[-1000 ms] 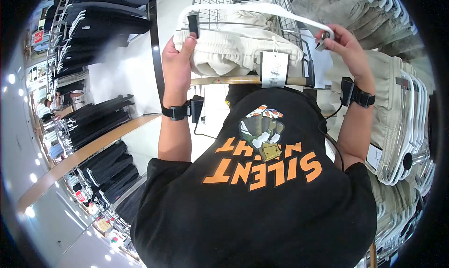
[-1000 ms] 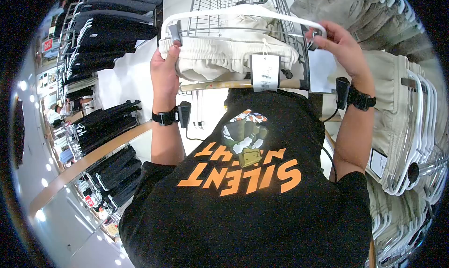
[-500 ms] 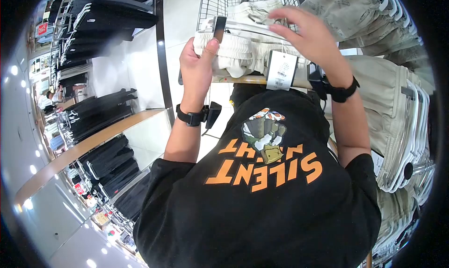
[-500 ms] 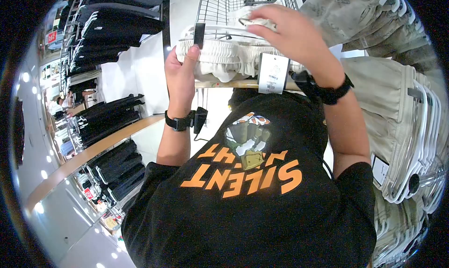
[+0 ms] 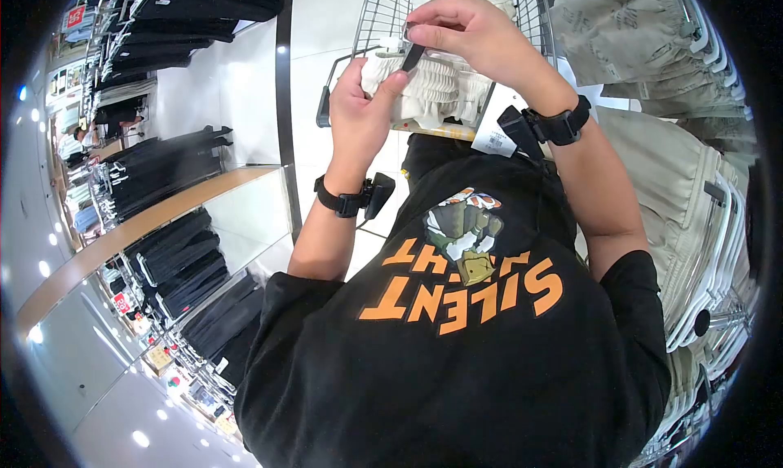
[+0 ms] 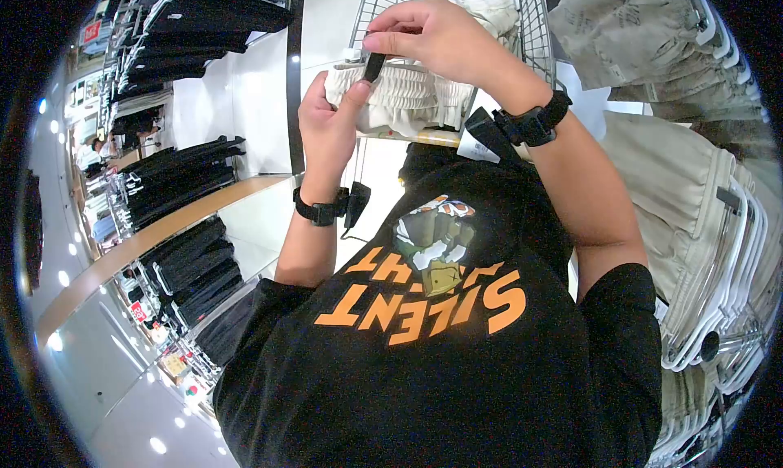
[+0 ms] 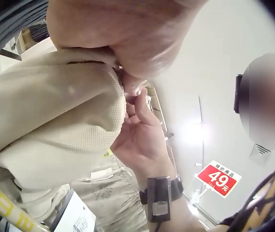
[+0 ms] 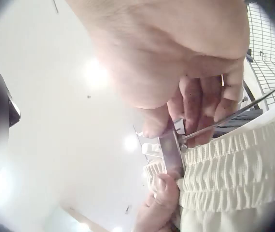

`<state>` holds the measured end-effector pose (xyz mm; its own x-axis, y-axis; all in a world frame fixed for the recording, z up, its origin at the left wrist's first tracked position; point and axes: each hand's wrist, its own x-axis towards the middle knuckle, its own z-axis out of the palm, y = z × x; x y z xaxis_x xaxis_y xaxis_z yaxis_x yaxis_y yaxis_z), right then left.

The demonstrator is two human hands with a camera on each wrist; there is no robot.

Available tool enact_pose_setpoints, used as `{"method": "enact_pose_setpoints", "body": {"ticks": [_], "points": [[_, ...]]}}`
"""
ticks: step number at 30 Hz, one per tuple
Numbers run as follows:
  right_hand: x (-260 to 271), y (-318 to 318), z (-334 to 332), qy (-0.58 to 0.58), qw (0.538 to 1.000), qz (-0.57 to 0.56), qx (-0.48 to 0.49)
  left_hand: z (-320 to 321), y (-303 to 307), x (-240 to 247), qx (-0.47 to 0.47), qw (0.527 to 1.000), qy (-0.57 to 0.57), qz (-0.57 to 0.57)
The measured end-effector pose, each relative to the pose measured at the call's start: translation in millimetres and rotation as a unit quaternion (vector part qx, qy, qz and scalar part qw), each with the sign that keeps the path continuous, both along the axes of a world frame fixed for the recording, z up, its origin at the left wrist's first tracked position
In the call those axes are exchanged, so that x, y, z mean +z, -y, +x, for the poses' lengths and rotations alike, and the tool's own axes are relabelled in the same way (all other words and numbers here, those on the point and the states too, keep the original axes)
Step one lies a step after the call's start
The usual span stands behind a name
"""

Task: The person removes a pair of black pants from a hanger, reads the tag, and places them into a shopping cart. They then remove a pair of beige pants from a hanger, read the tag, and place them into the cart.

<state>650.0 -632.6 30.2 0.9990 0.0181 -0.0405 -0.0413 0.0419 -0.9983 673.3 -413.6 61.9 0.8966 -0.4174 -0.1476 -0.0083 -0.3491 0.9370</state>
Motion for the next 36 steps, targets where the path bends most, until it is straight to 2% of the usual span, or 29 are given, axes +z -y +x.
{"method": "enact_pose_setpoints", "body": {"ticks": [3,5,6,8,10,12,14,15,17,19,21,23,24,27,30,32,35,36], "points": [[2,5,-2,0.005,0.999,0.027,-0.017,6,-6,-9,-0.009,1.000,0.021,-0.009],[1,16,-2,0.061,0.988,0.003,-0.141,12,-7,-9,-0.016,0.999,0.028,-0.018],[23,19,-6,0.034,0.976,0.039,-0.209,15,-5,-5,-0.015,1.000,0.012,-0.006],[23,47,-21,0.025,0.946,0.190,-0.262,27,-3,-3,-0.024,1.000,0.000,0.005],[27,78,-42,0.125,0.905,0.254,-0.318,50,4,2,-0.038,0.999,-0.013,-0.026],[40,107,-76,0.213,0.904,0.196,-0.314,70,21,24,-0.050,0.996,-0.014,-0.072],[49,141,-106,0.209,0.877,0.193,-0.388,98,36,36,-0.078,0.985,-0.006,-0.152],[59,146,-116,0.213,0.875,0.190,-0.391,109,45,49,-0.100,0.990,0.035,-0.096],[76,152,-137,0.293,0.814,0.151,-0.479,115,72,75,-0.119,0.986,0.055,-0.102],[77,166,-164,0.329,0.808,0.146,-0.466,139,90,80,-0.142,0.979,0.097,-0.113],[77,177,-192,0.364,0.800,0.137,-0.458,149,111,96,-0.160,0.973,0.064,-0.154],[73,177,-216,0.326,0.830,0.097,-0.442,150,129,116,-0.184,0.965,0.071,-0.172],[72,168,-219,0.316,0.816,0.073,-0.479,161,139,121,-0.213,0.951,0.053,-0.217],[78,136,-222,0.307,0.799,0.066,-0.513,186,160,149,-0.235,0.940,0.114,-0.218],[73,131,-231,0.299,0.798,0.053,-0.520,211,182,183,-0.204,0.944,0.129,-0.224],[76,120,-231,0.267,0.784,0.065,-0.557,239,188,203,-0.233,0.935,0.153,-0.220],[71,119,-239,0.288,0.797,0.055,-0.528,267,196,223,-0.236,0.933,0.150,-0.228],[71,115,-240,0.278,0.789,0.058,-0.544,274,200,224,-0.235,0.933,0.148,-0.229]]}}
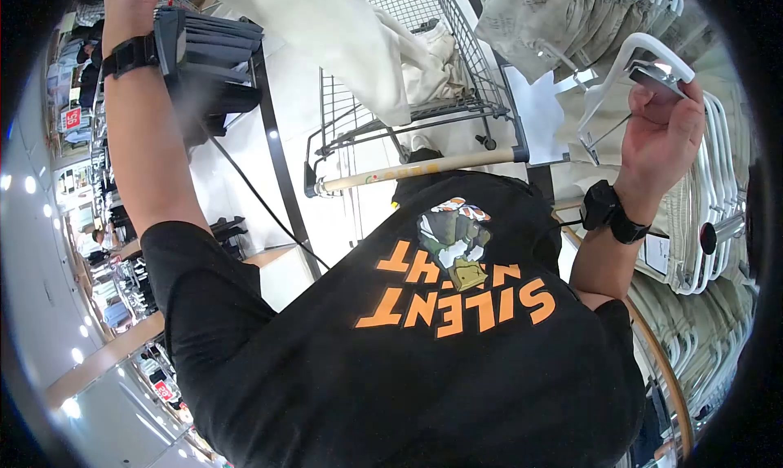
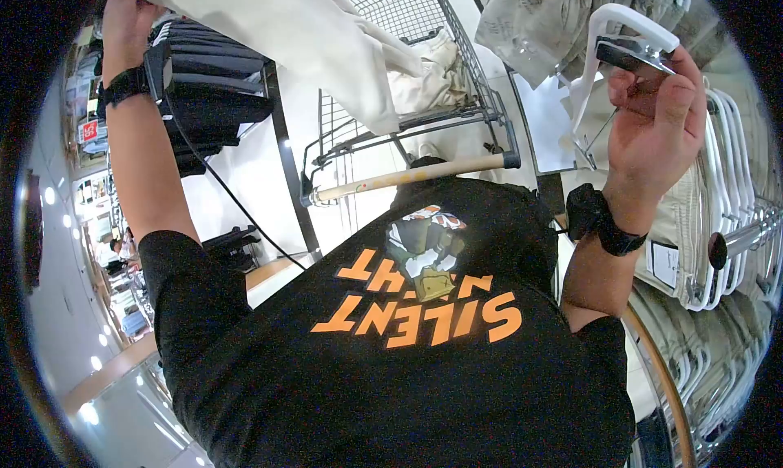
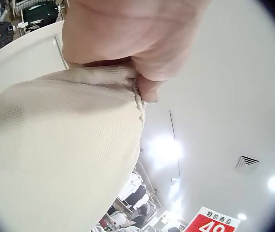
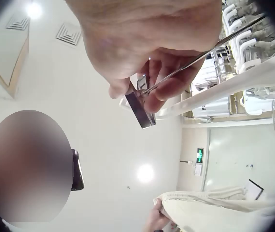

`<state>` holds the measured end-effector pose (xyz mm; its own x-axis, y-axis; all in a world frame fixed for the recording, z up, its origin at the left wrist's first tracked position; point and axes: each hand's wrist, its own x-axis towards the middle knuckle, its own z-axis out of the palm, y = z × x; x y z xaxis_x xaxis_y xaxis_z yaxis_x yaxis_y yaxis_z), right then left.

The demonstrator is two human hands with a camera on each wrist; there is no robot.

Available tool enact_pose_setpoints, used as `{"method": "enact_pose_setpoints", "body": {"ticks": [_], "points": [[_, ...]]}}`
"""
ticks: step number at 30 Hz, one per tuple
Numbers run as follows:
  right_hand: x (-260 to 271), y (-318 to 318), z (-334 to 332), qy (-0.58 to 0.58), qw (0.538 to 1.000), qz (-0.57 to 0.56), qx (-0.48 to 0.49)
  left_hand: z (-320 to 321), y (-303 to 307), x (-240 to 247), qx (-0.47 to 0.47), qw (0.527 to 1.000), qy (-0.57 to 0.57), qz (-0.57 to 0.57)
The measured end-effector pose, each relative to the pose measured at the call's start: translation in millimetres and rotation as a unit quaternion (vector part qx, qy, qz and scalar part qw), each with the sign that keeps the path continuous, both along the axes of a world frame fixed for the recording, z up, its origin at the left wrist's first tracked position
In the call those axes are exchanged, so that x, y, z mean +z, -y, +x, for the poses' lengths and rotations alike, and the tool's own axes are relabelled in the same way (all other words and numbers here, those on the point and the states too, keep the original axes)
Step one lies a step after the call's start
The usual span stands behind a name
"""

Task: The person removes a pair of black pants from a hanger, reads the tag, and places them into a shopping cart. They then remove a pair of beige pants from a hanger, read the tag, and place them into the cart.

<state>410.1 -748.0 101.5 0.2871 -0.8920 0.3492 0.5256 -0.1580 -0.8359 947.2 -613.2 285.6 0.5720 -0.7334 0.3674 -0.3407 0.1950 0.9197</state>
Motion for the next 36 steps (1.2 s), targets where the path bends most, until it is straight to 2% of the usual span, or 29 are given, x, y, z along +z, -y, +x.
{"method": "enact_pose_setpoints", "body": {"ticks": [4,5,6,7,9,10,11,12,13,14,15,16,17,18,21,27,31,33,34,36], "points": [[-1,-6,-4,-0.001,1.000,0.003,-0.016,12,0,-27,-0.033,0.998,-0.053,-0.019],[-1,-7,-5,-0.001,1.000,0.001,-0.015,-2,-1,-42,-0.023,0.996,-0.086,-0.025],[-1,-8,-5,0.000,1.000,0.000,-0.014,-5,1,-61,0.000,0.986,-0.167,-0.027],[-2,-9,-5,0.000,1.000,0.000,-0.015,4,-1,-89,0.030,0.989,-0.137,-0.044],[-5,-11,-3,-0.012,0.999,0.012,-0.031,-6,-7,-144,-0.032,0.982,-0.185,-0.030],[-6,-12,-1,-0.014,0.999,0.013,-0.029,9,-12,-188,-0.039,0.974,-0.220,-0.027],[-7,-13,1,-0.012,0.999,0.019,-0.025,-9,-16,-214,0.070,0.962,-0.260,0.037],[-8,-14,2,-0.010,0.999,0.024,-0.021,8,-28,-266,0.061,0.960,-0.261,0.078],[-10,-14,2,-0.011,0.999,0.024,-0.019,8,-42,-306,0.084,0.960,-0.209,0.164],[-11,-14,2,-0.020,1.000,0.018,-0.003,-10,-53,-333,0.143,0.935,-0.231,0.228],[-12,-15,1,-0.030,0.999,0.011,0.012,-18,-63,-354,0.190,0.888,-0.260,0.329],[-13,-17,2,-0.032,0.999,0.010,0.011,-10,-81,-399,0.208,0.859,-0.272,0.381],[-13,-19,2,-0.038,0.999,0.016,0.015,-20,-97,-420,0.190,0.830,-0.332,0.405],[-14,-19,2,-0.043,0.999,0.024,0.019,-55,-97,-400,0.206,0.815,-0.307,0.447],[-19,-14,5,-0.036,0.998,0.024,0.051,-100,-117,-381,0.074,0.838,-0.337,0.423],[-18,-19,30,-0.049,0.994,0.017,0.096,-162,-145,-320,0.008,0.863,-0.380,0.334],[-11,-28,47,-0.067,0.988,0.005,0.137,-213,-158,-278,-0.002,0.885,-0.365,0.290],[-5,-38,61,-0.056,0.985,0.033,0.161,-247,-162,-265,-0.082,0.910,-0.322,0.247],[0,-42,68,-0.031,0.971,0.046,0.232,-263,-161,-258,-0.080,0.936,-0.238,0.246],[6,-53,86,-0.036,0.957,0.067,0.280,-288,-156,-238,-0.086,0.958,-0.112,0.248]]}}
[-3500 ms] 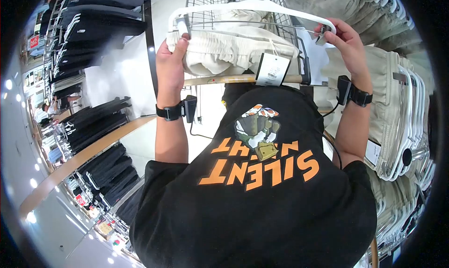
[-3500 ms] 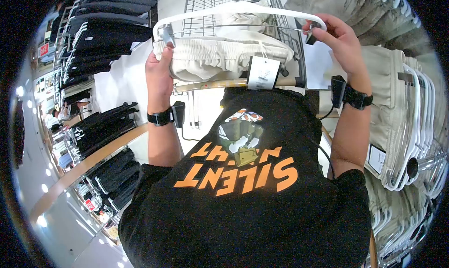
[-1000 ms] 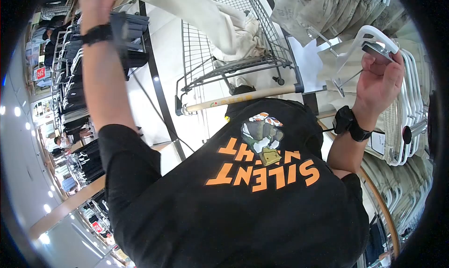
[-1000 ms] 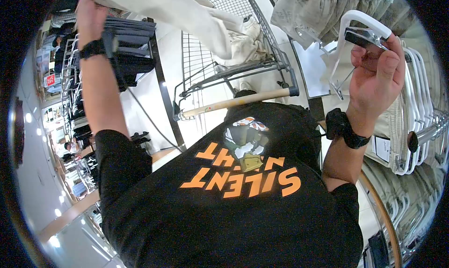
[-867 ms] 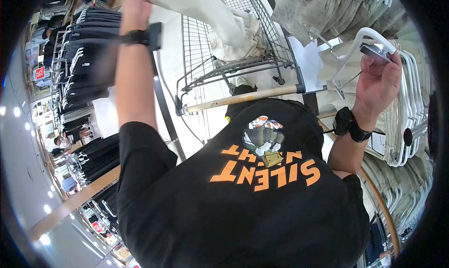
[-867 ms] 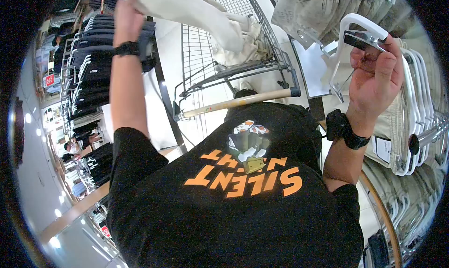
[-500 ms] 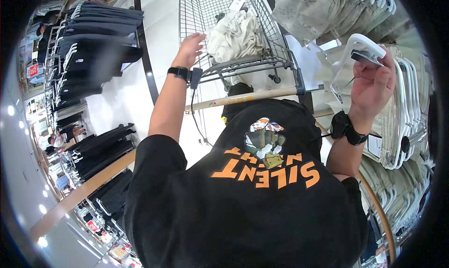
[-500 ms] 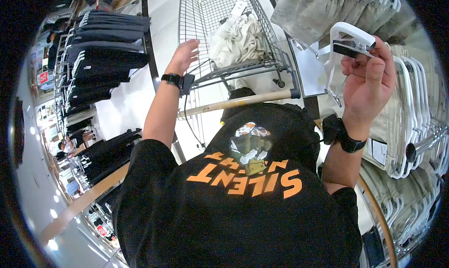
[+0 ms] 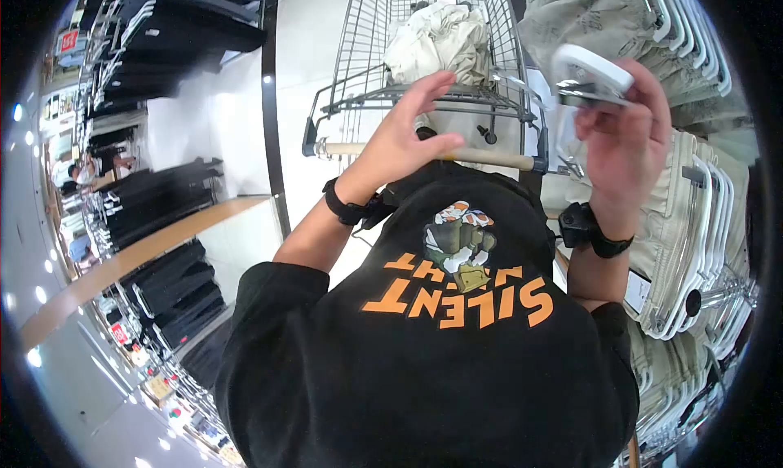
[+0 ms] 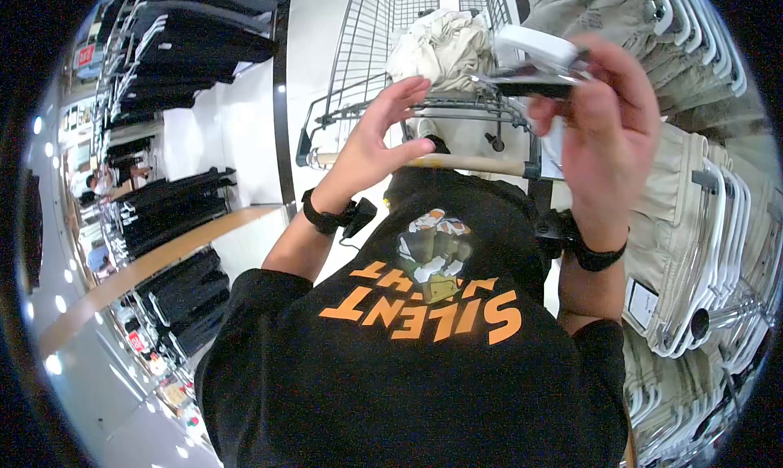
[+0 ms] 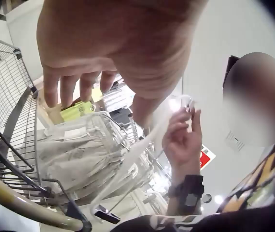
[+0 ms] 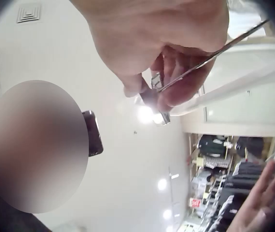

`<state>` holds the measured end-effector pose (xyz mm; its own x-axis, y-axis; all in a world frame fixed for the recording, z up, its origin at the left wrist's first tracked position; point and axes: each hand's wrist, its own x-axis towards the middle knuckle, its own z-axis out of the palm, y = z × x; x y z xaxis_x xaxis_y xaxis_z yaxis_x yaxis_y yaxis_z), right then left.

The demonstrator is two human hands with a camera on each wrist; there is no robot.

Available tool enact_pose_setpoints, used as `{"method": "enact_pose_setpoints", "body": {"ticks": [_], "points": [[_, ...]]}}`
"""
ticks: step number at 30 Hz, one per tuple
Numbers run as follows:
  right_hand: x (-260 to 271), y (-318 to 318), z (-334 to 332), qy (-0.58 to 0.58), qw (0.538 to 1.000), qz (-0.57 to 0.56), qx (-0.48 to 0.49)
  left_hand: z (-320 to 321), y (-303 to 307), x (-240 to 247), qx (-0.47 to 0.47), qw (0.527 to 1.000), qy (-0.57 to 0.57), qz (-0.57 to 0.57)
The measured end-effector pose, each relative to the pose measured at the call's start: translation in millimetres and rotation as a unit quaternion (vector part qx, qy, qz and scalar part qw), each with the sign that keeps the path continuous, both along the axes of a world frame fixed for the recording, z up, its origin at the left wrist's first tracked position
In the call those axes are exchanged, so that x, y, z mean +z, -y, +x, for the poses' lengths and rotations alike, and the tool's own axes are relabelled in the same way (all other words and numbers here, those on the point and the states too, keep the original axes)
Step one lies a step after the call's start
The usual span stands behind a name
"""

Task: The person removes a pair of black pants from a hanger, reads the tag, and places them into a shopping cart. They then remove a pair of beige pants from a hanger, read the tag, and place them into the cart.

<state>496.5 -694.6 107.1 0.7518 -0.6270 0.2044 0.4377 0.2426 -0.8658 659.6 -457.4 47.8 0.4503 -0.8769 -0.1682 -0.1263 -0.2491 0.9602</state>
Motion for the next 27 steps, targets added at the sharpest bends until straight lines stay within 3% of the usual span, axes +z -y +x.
{"method": "enact_pose_setpoints", "body": {"ticks": [1,3,4,5,7,9,13,14,15,16,17,19,21,24,27], "points": [[3,-7,11,-0.005,0.999,0.018,0.038,-2,1,8,0.008,1.000,-0.002,0.002],[15,-29,33,-0.048,0.993,0.001,0.111,-3,-2,18,-0.013,0.972,-0.194,-0.130],[19,-41,41,-0.090,0.984,0.018,0.153,-2,-14,21,0.006,0.946,-0.289,-0.149],[27,-54,49,-0.131,0.974,-0.035,0.179,6,-19,43,-0.013,0.930,-0.354,-0.100],[29,-68,56,-0.153,0.941,-0.105,0.284,1,-39,78,0.002,0.943,-0.318,-0.099],[29,-80,65,-0.113,0.912,-0.256,0.299,-3,-61,84,0.090,0.961,-0.262,0.014],[-2,-124,65,0.017,0.873,-0.401,0.276,-36,-76,91,0.233,0.905,-0.346,0.081],[-8,-133,64,0.032,0.853,-0.421,0.308,-40,-86,86,0.162,0.940,-0.297,0.034],[-13,-140,63,0.035,0.854,-0.417,0.309,-46,-101,78,0.089,0.966,-0.244,-0.012],[-18,-146,64,0.056,0.839,-0.418,0.344,-55,-116,62,0.134,0.924,-0.348,-0.078],[-21,-151,65,0.077,0.822,-0.418,0.379,-53,-116,63,0.138,0.925,-0.346,-0.074],[-22,-152,65,0.080,0.815,-0.420,0.392,-47,-109,69,0.306,0.822,-0.469,0.100],[-30,-158,63,0.049,0.780,-0.441,0.442,-47,-107,73,0.310,0.829,-0.456,0.095],[-36,-165,61,0.026,0.764,-0.445,0.466,-49,-123,60,0.301,0.848,-0.424,0.105],[-49,-178,56,0.048,0.791,-0.414,0.448,-48,-131,63,0.283,0.855,-0.414,0.132]]}}
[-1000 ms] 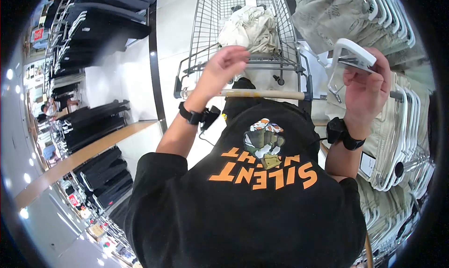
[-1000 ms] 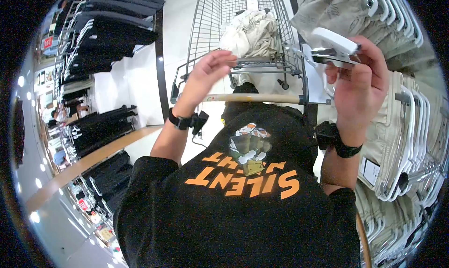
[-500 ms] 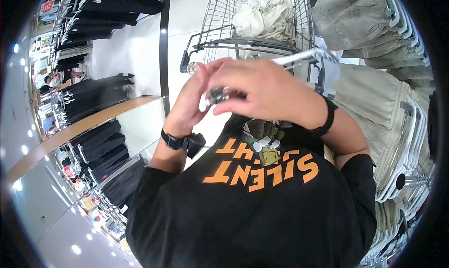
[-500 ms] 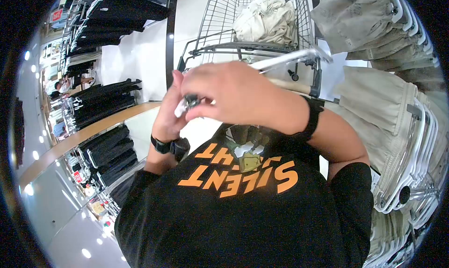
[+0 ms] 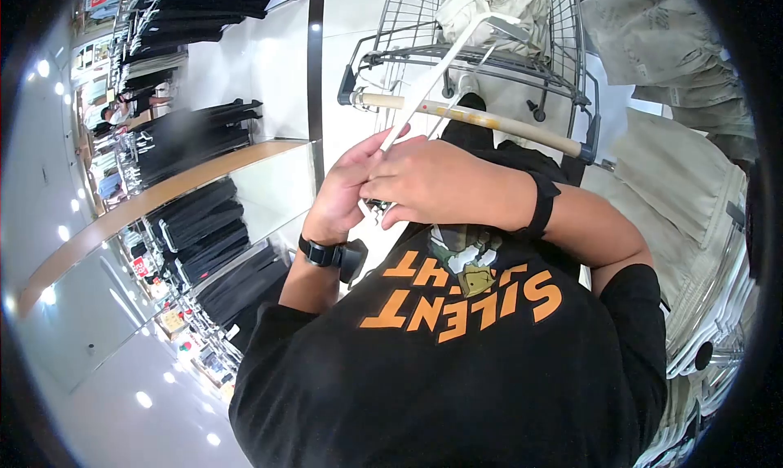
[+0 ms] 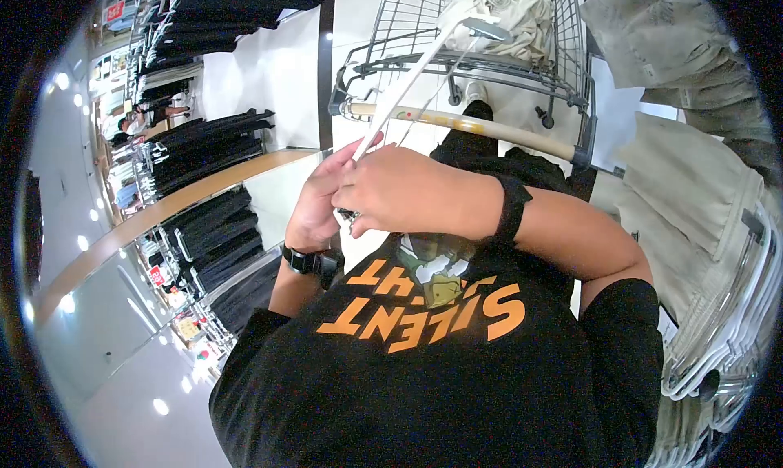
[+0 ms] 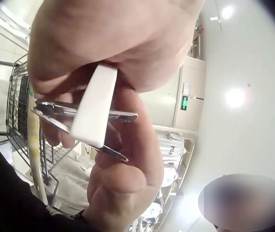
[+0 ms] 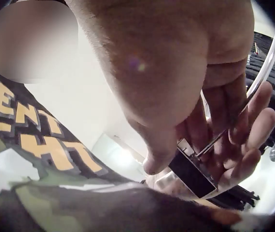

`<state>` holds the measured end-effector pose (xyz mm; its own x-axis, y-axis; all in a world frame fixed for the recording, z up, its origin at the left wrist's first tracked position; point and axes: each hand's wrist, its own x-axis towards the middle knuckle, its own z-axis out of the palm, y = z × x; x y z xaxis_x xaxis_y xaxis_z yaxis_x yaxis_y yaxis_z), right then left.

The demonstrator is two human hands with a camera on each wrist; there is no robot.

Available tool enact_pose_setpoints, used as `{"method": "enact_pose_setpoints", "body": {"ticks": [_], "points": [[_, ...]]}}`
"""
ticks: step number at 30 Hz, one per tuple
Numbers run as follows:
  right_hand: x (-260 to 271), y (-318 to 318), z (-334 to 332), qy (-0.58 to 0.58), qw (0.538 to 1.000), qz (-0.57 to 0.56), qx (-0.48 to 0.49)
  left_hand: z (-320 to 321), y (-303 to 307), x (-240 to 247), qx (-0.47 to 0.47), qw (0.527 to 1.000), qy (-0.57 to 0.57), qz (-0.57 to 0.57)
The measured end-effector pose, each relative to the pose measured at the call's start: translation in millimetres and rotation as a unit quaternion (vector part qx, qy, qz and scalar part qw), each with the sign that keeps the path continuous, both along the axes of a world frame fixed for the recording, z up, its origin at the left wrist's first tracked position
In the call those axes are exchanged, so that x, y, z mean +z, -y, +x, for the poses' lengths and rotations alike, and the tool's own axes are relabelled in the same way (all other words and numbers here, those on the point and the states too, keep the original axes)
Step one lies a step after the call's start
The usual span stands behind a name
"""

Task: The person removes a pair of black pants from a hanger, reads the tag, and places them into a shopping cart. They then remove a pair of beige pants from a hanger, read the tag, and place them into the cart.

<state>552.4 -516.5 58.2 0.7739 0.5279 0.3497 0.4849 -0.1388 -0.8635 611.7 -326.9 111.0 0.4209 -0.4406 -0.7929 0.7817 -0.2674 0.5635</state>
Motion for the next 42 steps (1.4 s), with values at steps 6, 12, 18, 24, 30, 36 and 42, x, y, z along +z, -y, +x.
{"method": "enact_pose_setpoints", "body": {"ticks": [6,12,18,24,30,36,42], "points": [[-4,12,0,0.037,0.994,0.076,-0.071,-4,-49,2,0.022,0.997,0.053,0.046],[-37,74,-1,-0.026,0.963,-0.012,-0.270,-27,-88,-7,-0.020,0.999,0.039,0.022],[-87,124,-20,-0.197,0.902,-0.017,-0.385,-23,-117,-31,-0.106,0.994,-0.005,0.017],[-154,119,-43,-0.335,0.851,-0.061,-0.400,1,-136,-47,-0.127,0.991,0.012,0.033],[-153,119,-38,-0.349,0.813,-0.142,-0.443,33,-149,-35,-0.219,0.973,0.020,0.073],[-149,114,-40,-0.347,0.793,-0.181,-0.466,31,-120,-72,-0.260,0.941,0.157,0.147],[-156,113,-43,-0.326,0.788,-0.201,-0.482,6,-98,-109,-0.246,0.931,0.176,0.204]]}}
